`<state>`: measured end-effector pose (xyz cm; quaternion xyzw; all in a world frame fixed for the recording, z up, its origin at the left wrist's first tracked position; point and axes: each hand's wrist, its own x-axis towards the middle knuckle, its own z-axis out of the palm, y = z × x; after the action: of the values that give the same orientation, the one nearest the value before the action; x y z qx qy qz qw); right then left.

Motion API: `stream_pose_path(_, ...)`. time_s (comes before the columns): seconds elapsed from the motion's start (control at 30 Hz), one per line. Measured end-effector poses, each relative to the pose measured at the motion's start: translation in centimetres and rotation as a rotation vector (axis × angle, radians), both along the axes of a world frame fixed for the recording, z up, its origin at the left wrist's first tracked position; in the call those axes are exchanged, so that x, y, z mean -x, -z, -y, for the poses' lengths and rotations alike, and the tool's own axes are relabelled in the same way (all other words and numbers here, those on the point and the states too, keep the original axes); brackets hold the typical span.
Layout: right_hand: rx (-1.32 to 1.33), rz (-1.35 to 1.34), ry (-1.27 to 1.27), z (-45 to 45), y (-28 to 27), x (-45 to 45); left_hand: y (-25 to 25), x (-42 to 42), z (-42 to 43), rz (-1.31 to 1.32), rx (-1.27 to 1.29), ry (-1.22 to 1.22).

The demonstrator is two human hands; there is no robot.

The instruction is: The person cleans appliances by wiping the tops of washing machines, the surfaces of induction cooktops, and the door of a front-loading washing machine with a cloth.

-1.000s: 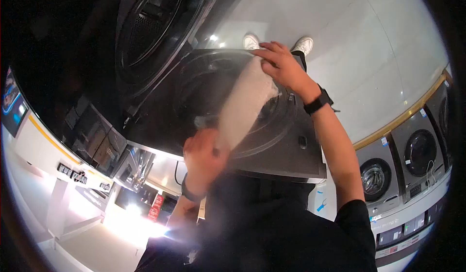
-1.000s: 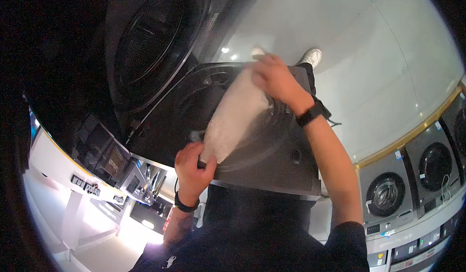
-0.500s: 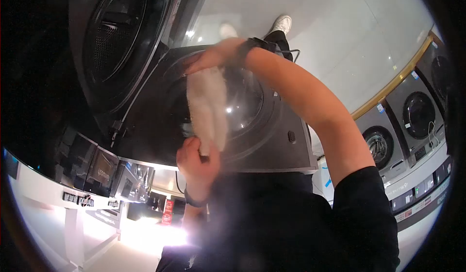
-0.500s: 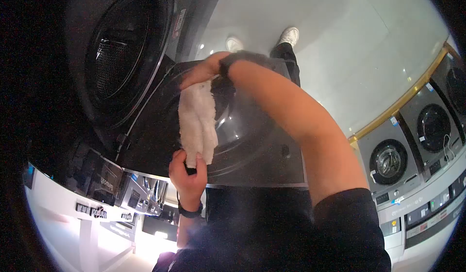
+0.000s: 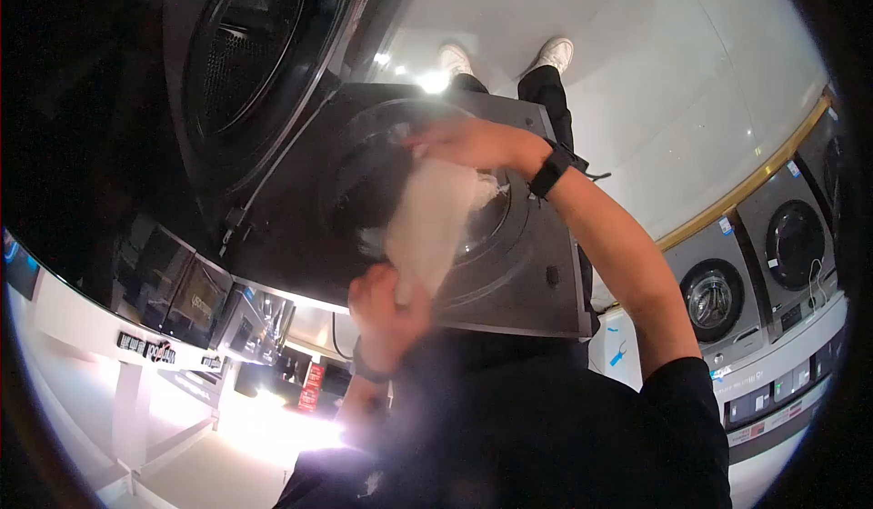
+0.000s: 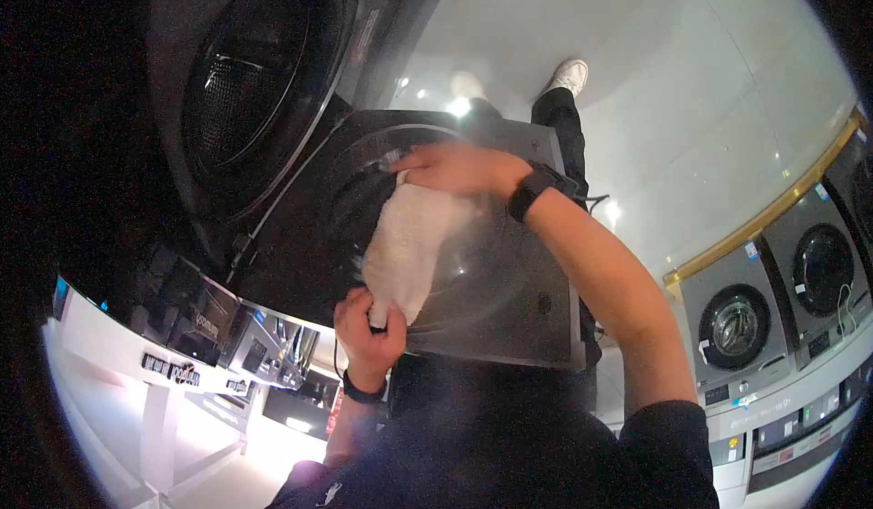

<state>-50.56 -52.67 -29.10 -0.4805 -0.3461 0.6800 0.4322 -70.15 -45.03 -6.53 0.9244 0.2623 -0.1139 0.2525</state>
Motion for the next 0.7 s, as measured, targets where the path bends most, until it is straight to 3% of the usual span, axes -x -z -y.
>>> stream_pose_path(0.3, -0.049, -0.065, 0.031, -0.3, 1.2, 0.5, 0.3, 0.6, 0.1, -0.057, -0.007, -0.009)
stream_pose_path(0.5, -0.002, 0.071, 0.103, 3.3, 0.0, -0.1, 0.2, 0.0, 0.0, -0.116, 0.045, -0.051)
stream_pose_path(0.7, 0.042, -0.185, 0.039, 1.2, 1.6, -0.6, -0.5, 0.7, 0.1, -0.279, 0.01, 0.063)
